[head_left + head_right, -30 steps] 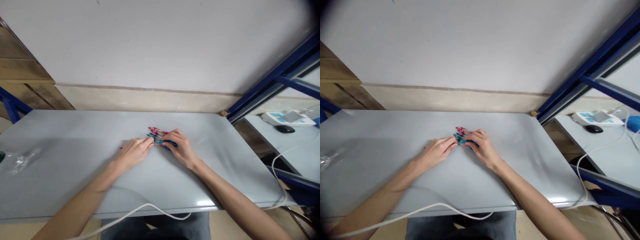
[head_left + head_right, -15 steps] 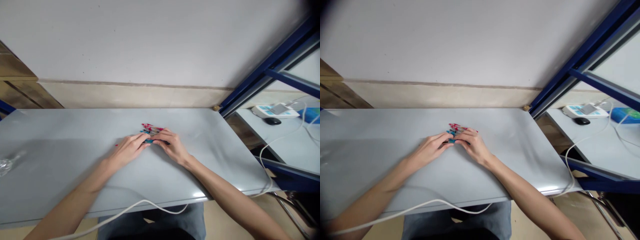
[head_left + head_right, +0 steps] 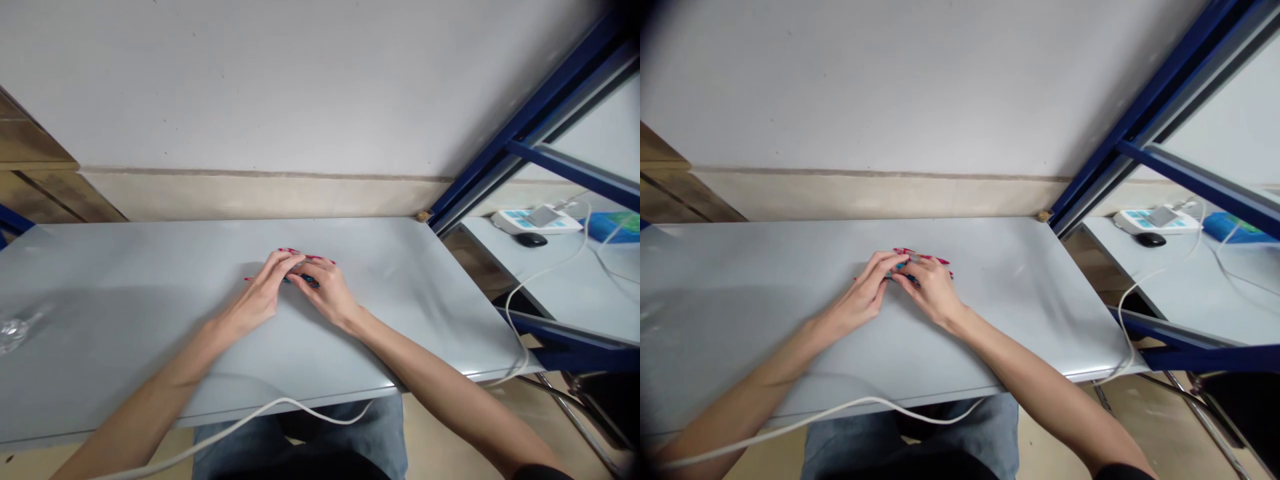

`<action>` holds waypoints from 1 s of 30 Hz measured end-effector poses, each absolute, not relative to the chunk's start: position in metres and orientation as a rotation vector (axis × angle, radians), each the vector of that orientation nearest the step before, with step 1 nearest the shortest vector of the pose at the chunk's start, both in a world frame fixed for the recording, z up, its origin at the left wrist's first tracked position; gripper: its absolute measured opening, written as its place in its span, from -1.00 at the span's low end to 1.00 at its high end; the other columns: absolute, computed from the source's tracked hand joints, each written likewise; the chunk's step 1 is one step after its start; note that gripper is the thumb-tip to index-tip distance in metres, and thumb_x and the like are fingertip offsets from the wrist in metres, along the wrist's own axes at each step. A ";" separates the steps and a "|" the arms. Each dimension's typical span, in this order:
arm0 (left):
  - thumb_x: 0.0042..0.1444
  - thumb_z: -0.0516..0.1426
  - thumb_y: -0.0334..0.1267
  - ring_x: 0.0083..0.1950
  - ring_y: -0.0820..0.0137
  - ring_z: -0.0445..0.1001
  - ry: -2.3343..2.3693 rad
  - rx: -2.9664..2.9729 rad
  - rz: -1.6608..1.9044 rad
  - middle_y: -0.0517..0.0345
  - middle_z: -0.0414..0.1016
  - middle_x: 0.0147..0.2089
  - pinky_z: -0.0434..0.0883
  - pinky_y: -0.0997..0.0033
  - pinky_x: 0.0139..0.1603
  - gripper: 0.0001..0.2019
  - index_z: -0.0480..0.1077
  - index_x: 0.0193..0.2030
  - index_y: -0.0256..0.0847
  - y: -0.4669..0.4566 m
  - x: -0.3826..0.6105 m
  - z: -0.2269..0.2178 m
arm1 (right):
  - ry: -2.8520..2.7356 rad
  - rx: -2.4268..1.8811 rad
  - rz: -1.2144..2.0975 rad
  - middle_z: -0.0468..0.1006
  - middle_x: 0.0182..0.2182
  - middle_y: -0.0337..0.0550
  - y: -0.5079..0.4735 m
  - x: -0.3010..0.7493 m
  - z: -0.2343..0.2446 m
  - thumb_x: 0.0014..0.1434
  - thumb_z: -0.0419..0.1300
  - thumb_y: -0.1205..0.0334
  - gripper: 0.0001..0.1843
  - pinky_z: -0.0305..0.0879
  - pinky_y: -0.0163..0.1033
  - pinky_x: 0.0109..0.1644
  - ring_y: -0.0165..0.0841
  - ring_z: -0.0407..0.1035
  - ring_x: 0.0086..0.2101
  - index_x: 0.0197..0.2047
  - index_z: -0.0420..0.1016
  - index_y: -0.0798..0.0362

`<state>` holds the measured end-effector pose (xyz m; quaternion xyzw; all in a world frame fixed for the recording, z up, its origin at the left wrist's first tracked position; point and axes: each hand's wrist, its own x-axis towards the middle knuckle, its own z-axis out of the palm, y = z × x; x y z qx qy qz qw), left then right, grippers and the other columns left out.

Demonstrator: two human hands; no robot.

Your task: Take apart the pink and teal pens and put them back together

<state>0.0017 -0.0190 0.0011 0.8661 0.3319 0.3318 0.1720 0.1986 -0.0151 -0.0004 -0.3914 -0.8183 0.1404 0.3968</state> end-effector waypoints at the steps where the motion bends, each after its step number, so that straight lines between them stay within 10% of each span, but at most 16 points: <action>1: 0.28 -0.13 -0.63 0.40 0.30 0.29 0.945 2.491 0.954 -0.06 0.30 0.30 0.36 0.22 0.37 -0.34 0.08 0.45 -0.04 -0.019 0.001 0.001 | -2.037 -1.024 0.390 0.61 -0.36 -0.13 -0.017 0.200 -0.001 0.42 0.16 0.17 -0.77 0.32 -0.17 -0.13 -0.30 0.45 -0.32 -0.21 0.59 0.05; 9: 0.40 0.11 -0.26 -0.25 0.33 0.57 1.177 2.799 1.009 0.11 0.58 -0.23 0.45 0.34 -0.22 -0.85 0.48 -0.02 -0.21 -0.013 -0.015 0.002 | -2.006 -0.882 0.527 0.65 -0.13 -0.10 -0.019 0.210 0.005 0.41 0.17 0.24 -0.83 0.38 -0.11 0.06 -0.24 0.49 -0.08 -0.02 0.57 -0.03; 18: 0.41 0.08 -0.29 -0.14 0.35 0.55 1.034 2.722 1.039 0.05 0.56 -0.15 0.43 0.37 -0.09 -0.85 0.47 -0.03 -0.21 -0.020 -0.009 0.006 | -2.048 -1.013 0.526 0.49 -0.57 -0.22 -0.020 0.215 0.010 0.48 0.04 0.10 -0.50 0.30 -0.20 -0.18 -0.35 0.37 -0.47 -0.50 0.45 0.03; 25: 0.34 0.19 -0.16 -0.40 0.43 0.53 1.394 2.550 0.871 0.23 0.62 -0.29 0.32 0.46 -0.34 -0.86 0.49 -0.06 -0.12 -0.017 -0.014 -0.005 | -1.941 -0.885 0.669 0.64 -0.12 -0.07 -0.018 0.213 0.007 0.39 0.20 0.20 -0.86 0.36 -0.17 0.04 -0.25 0.50 -0.08 -0.07 0.57 0.01; 30: 0.41 0.08 -0.09 -0.24 0.40 0.55 1.226 2.516 0.848 0.16 0.59 -0.19 0.35 0.46 -0.22 -0.78 0.48 -0.11 -0.15 -0.017 -0.012 -0.003 | -1.923 -0.966 0.695 0.63 -0.27 -0.13 -0.016 0.215 0.006 0.38 0.21 0.12 -0.80 0.36 -0.19 -0.10 -0.27 0.48 -0.25 -0.20 0.60 0.03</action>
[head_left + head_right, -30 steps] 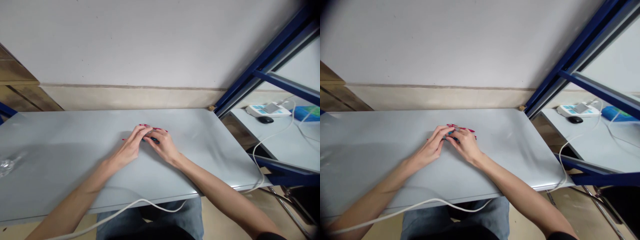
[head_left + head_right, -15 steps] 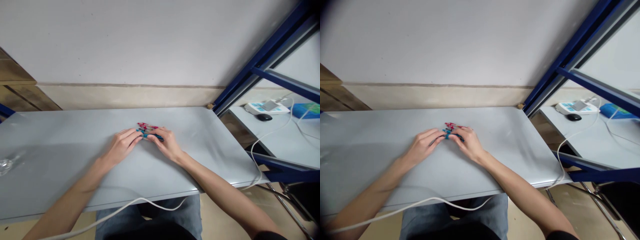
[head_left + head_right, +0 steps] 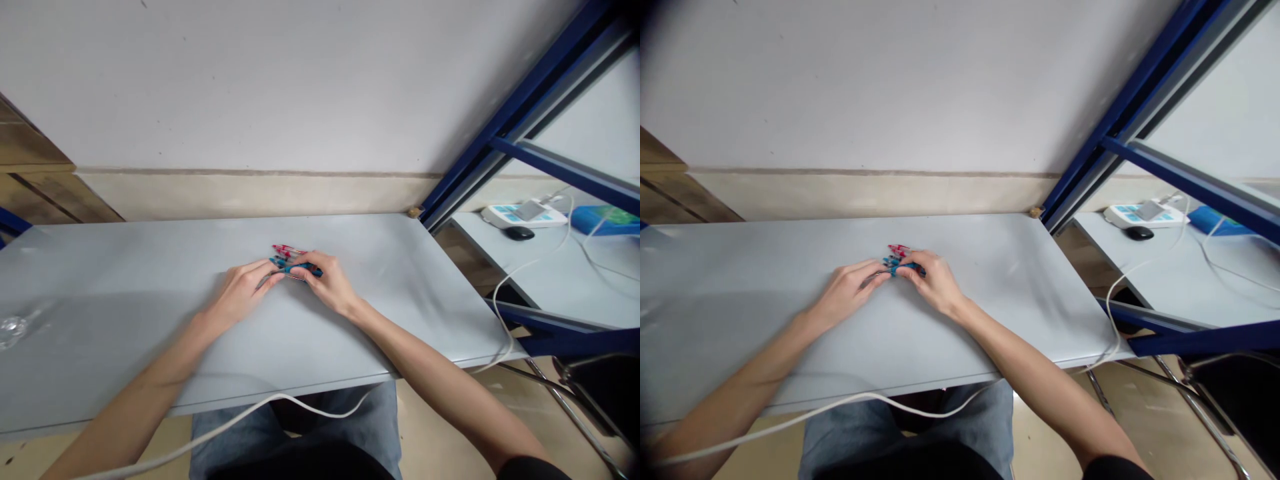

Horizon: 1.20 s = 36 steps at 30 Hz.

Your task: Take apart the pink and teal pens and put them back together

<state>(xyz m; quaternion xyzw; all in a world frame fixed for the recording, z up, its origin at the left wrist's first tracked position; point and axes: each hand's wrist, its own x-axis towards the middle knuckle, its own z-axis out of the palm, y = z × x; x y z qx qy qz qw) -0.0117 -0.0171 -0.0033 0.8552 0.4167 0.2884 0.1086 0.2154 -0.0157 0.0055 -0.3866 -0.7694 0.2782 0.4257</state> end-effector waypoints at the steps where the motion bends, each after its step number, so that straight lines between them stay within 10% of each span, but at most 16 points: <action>1: 0.43 0.06 -0.10 -0.21 0.39 0.54 1.189 2.531 0.861 0.14 0.58 -0.18 0.35 0.45 -0.20 -0.76 0.48 -0.10 -0.15 -0.018 -0.011 -0.002 | -1.935 -1.009 0.700 0.60 -0.37 -0.17 -0.015 0.216 0.006 0.39 0.19 0.07 -0.71 0.33 -0.20 -0.18 -0.30 0.45 -0.34 -0.30 0.58 0.03; 4: 0.43 0.06 -0.13 -0.20 0.39 0.52 1.145 2.551 0.925 0.10 0.55 -0.16 0.36 0.43 -0.17 -0.77 0.47 -0.11 -0.17 -0.018 -0.010 0.001 | -1.966 -1.059 0.713 0.48 -0.51 -0.22 -0.015 0.216 0.005 0.42 0.11 0.00 -0.55 0.24 -0.23 -0.31 -0.35 0.32 -0.47 -0.44 0.52 0.03; 10: 0.37 0.14 -0.10 -0.25 0.40 0.53 1.213 2.478 1.011 0.16 0.59 -0.21 0.37 0.44 -0.20 -0.80 0.51 -0.09 -0.15 -0.014 -0.015 -0.001 | -1.822 -0.975 0.749 0.61 -0.21 -0.10 -0.015 0.215 0.005 0.35 0.22 0.09 -0.79 0.33 -0.23 -0.14 -0.30 0.44 -0.25 -0.11 0.56 0.04; 19: 0.37 0.15 -0.18 -0.21 0.35 0.51 1.082 2.513 1.199 0.08 0.57 -0.26 0.41 0.36 -0.15 -0.83 0.53 -0.14 -0.19 -0.016 -0.011 0.003 | -1.984 -1.117 0.714 0.40 -0.55 -0.29 -0.016 0.220 0.010 0.43 0.09 -0.03 -0.57 0.10 -0.29 -0.39 -0.43 0.17 -0.53 -0.39 0.48 0.05; 36: 0.37 0.15 -0.20 -0.09 0.30 0.56 0.974 2.668 1.018 0.02 0.63 -0.12 0.45 0.27 -0.03 -0.83 0.54 -0.05 -0.19 -0.011 -0.018 -0.001 | -2.389 -0.926 0.584 0.36 -0.60 -0.26 -0.012 0.230 0.019 0.49 -0.08 -0.08 -0.42 0.10 -0.23 -0.37 -0.39 0.15 -0.55 -0.48 0.45 -0.01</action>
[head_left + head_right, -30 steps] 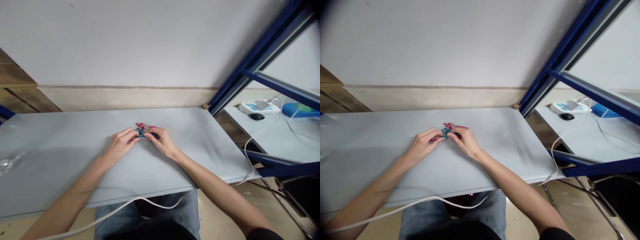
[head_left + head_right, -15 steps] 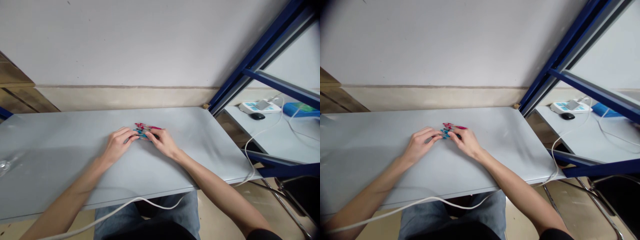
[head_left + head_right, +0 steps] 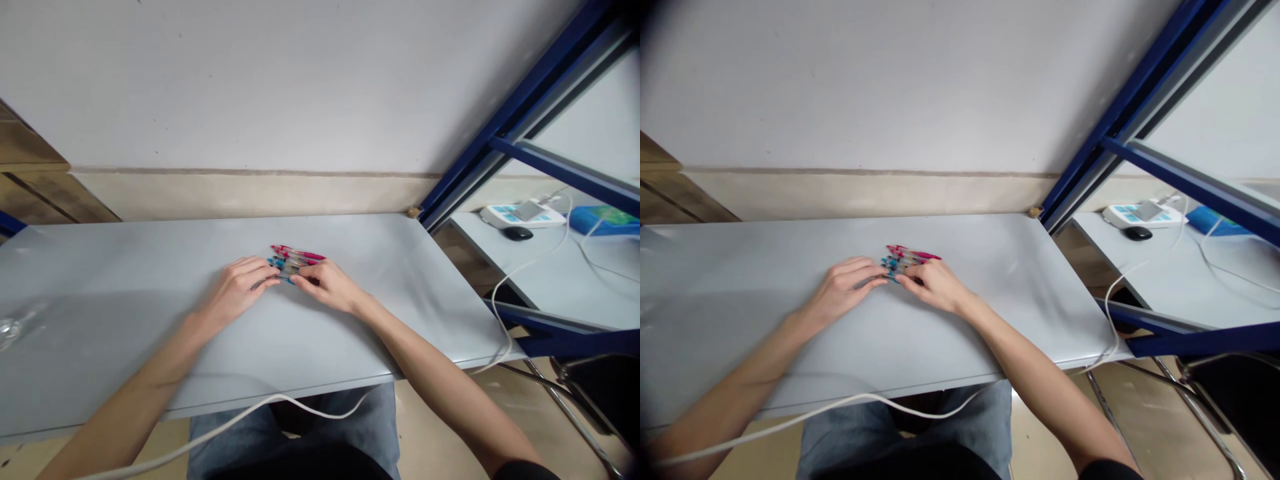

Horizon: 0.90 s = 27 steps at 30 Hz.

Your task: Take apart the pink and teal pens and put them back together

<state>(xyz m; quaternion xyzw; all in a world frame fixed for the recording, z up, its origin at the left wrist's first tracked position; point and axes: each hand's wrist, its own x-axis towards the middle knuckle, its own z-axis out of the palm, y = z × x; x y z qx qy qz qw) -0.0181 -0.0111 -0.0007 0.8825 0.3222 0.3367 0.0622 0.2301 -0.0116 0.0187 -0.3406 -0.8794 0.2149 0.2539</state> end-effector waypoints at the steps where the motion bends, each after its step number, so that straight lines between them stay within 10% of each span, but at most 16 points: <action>1: 0.38 0.14 -0.21 -0.09 0.30 0.56 0.953 2.670 0.985 0.02 0.63 -0.11 0.45 0.27 -0.02 -0.82 0.54 -0.01 -0.18 -0.011 -0.018 -0.002 | -2.396 -0.927 0.580 0.34 -0.62 -0.27 -0.011 0.231 0.018 0.48 -0.06 -0.09 -0.40 0.08 -0.23 -0.37 -0.39 0.14 -0.56 -0.50 0.44 0.00; 11: 0.32 0.18 -0.25 -0.02 0.28 0.49 0.877 2.750 0.758 0.05 0.54 -0.08 0.44 0.23 0.03 -0.87 0.59 -0.10 -0.10 -0.012 -0.014 0.000 | -2.065 -1.266 0.397 0.34 -0.56 -0.24 0.002 0.243 0.014 0.51 -0.12 -0.02 -0.41 0.11 -0.26 -0.35 -0.39 0.21 -0.52 -0.47 0.42 0.04; 17: 0.32 0.18 -0.27 0.17 0.21 0.43 0.932 2.745 0.772 0.03 0.46 0.14 0.40 0.11 0.18 -0.80 0.57 0.02 -0.02 -0.012 -0.011 -0.006 | -2.038 -1.232 0.382 0.50 0.07 0.03 0.008 0.241 -0.001 0.47 -0.02 0.11 -0.63 0.27 -0.05 0.21 -0.16 0.34 0.10 0.21 0.44 0.00; 27: 0.27 0.12 0.21 0.60 -0.01 -0.15 1.292 2.723 0.541 -0.16 -0.19 0.61 -0.04 -0.20 0.52 -0.08 -0.24 0.59 -0.06 0.000 -0.006 -0.023 | -2.436 -1.303 0.311 0.19 0.44 0.03 -0.004 0.223 -0.016 0.52 -0.17 -0.02 -0.40 0.01 0.13 0.46 -0.12 0.05 0.42 0.50 0.12 0.03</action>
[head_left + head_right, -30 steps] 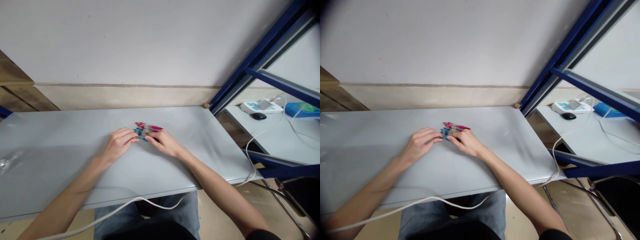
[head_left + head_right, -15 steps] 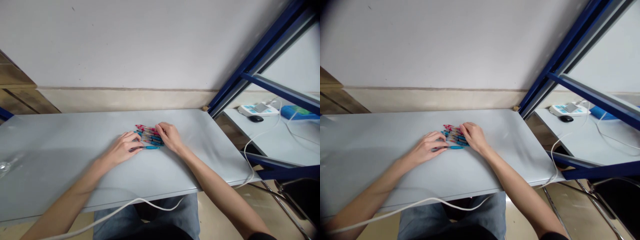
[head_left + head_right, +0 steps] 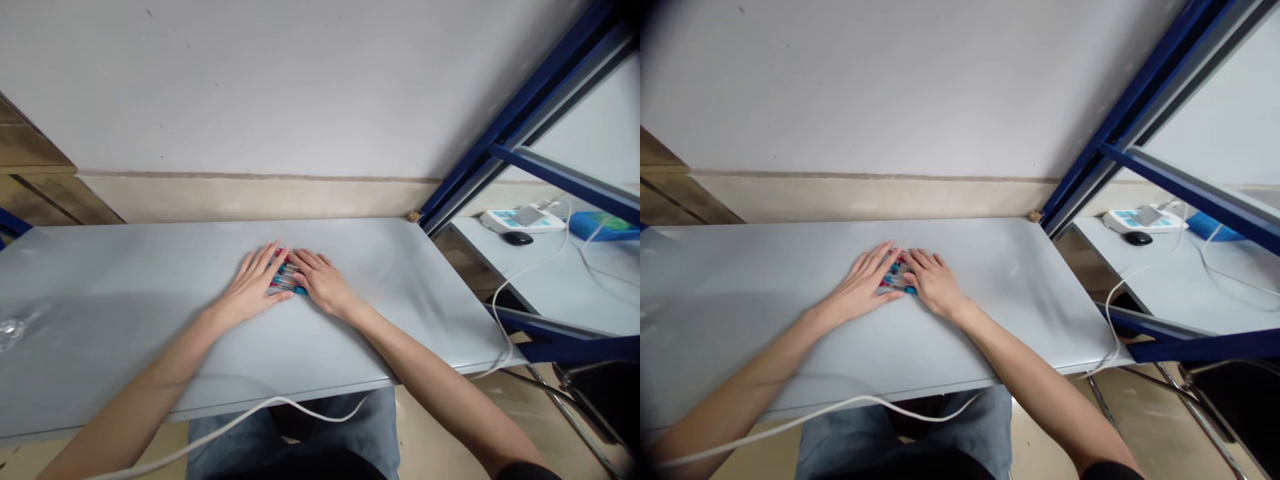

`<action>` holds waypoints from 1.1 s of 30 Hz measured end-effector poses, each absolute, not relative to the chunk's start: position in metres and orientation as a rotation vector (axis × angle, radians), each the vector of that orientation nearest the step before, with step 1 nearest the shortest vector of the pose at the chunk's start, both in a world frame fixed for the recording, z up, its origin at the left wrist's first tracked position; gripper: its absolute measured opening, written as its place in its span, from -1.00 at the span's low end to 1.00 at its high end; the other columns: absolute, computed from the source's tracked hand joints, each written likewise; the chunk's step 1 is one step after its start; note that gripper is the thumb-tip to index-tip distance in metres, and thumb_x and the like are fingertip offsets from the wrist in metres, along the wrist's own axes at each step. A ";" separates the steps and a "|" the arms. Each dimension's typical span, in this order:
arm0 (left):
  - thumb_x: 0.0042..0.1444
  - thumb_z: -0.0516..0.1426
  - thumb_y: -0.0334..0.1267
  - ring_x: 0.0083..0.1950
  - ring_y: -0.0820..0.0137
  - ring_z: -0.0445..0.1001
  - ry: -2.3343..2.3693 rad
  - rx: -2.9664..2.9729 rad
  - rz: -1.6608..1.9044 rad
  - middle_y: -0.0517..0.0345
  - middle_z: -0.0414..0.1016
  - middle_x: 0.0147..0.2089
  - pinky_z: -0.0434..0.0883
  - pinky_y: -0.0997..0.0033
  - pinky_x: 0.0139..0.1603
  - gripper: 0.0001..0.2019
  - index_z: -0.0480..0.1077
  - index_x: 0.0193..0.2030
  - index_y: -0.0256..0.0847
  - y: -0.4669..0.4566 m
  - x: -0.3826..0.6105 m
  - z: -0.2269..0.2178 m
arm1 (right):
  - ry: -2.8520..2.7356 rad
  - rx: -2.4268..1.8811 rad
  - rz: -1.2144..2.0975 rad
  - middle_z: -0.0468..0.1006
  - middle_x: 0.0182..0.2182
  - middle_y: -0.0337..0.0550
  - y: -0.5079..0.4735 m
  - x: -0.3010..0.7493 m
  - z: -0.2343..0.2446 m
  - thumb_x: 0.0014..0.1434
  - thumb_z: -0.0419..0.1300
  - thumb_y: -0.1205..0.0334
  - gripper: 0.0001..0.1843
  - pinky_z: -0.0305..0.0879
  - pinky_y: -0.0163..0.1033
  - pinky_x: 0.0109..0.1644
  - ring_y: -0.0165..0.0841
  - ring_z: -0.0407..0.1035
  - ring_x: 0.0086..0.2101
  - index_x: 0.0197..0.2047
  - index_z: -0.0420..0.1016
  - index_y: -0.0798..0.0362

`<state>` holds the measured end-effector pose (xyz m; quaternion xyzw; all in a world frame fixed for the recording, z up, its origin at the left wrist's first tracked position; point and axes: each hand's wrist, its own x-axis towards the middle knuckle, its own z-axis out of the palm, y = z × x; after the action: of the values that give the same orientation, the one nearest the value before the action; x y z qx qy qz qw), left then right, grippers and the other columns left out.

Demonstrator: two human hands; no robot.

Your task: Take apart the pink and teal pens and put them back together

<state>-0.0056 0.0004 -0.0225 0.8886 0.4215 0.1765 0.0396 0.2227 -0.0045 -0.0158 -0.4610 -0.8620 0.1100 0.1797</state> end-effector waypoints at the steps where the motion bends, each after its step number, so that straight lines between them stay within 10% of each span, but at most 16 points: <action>1: 0.29 0.09 0.23 0.60 0.00 -0.15 1.310 2.720 0.521 -0.17 -0.19 0.61 -0.04 -0.18 0.52 -0.09 -0.24 0.59 -0.09 0.002 -0.005 -0.025 | -2.467 -1.295 0.302 0.14 0.46 0.03 -0.005 0.221 -0.016 0.52 -0.17 -0.03 -0.38 -0.02 0.14 0.48 -0.12 0.00 0.44 0.52 0.07 0.05; 16: 0.29 0.10 -0.03 0.47 -0.04 0.16 1.571 2.644 0.581 -0.30 0.20 0.46 0.20 -0.11 0.44 -0.26 0.04 0.50 -0.36 -0.018 0.022 -0.032 | -2.419 -1.352 0.229 0.04 0.48 0.14 -0.009 0.203 -0.023 0.52 -0.24 0.09 -0.36 -0.04 0.12 0.50 -0.10 -0.08 0.46 0.52 0.02 0.22; 33: 0.49 -0.31 -0.12 0.59 0.27 -0.07 1.537 2.645 0.405 0.02 -0.03 0.58 0.02 0.10 0.56 -0.41 -0.05 0.55 -0.32 0.007 0.027 -0.026 | -2.496 -1.430 0.168 -0.04 0.50 0.06 -0.009 0.202 -0.017 0.50 -0.18 0.11 -0.34 -0.10 0.04 0.52 -0.14 -0.10 0.47 0.53 -0.02 0.28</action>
<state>0.0270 0.0066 -0.0263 0.8568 0.4979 0.1313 0.0278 0.2021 -0.0093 -0.0172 -0.4921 -0.8588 0.0578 0.1298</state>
